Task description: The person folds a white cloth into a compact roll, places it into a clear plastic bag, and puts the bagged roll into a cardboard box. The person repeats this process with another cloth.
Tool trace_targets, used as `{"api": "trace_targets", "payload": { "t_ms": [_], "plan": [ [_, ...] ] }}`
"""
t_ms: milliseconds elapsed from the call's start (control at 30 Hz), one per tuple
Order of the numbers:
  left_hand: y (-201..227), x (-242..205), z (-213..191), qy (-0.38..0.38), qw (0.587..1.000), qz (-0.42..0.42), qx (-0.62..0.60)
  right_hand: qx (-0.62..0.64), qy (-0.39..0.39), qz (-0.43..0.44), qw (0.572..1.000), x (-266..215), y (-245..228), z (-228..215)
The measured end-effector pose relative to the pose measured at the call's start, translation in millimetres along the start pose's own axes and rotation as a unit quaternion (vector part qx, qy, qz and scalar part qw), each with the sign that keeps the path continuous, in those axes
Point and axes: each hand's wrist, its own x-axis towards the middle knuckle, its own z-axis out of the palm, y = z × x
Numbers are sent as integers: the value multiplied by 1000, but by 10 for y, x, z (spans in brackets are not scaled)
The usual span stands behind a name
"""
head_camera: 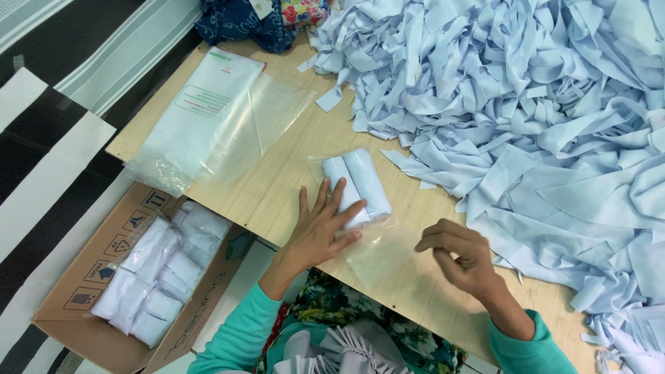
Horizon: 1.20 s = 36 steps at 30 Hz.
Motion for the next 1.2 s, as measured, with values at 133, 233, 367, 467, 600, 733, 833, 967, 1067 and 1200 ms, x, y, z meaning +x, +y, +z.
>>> {"api": "trace_targets", "payload": {
  "t_ms": [133,233,367,467,600,733,833,967,1067,1200],
  "plan": [
    [15,-110,66,68,996,58,-17,-49,45,48,997,-2,-16,-82],
    [69,-138,94,115,987,110,3,-135,2,-47,990,29,36,142],
    [32,-239,241,83,974,174,120,-327,-201,-35,923,-184,235,387],
    [-49,-300,241,73,966,199,149,-375,-262,-36,888,-264,310,413],
    [-75,-398,134,82,946,284,129,-276,-163,-102,942,-203,234,323],
    [-172,-514,85,83,944,308,78,-305,-121,-88,940,-251,337,287],
    [-193,-549,77,86,945,312,50,-319,-120,-92,936,-266,403,318],
    [-208,-564,159,137,935,324,47,-306,-151,-74,937,-229,308,350],
    [-194,-652,217,177,935,307,23,-292,-158,-85,939,-253,292,370],
    [-236,-724,290,203,942,219,-153,-302,-139,-113,936,-344,259,502]
  ]
}}
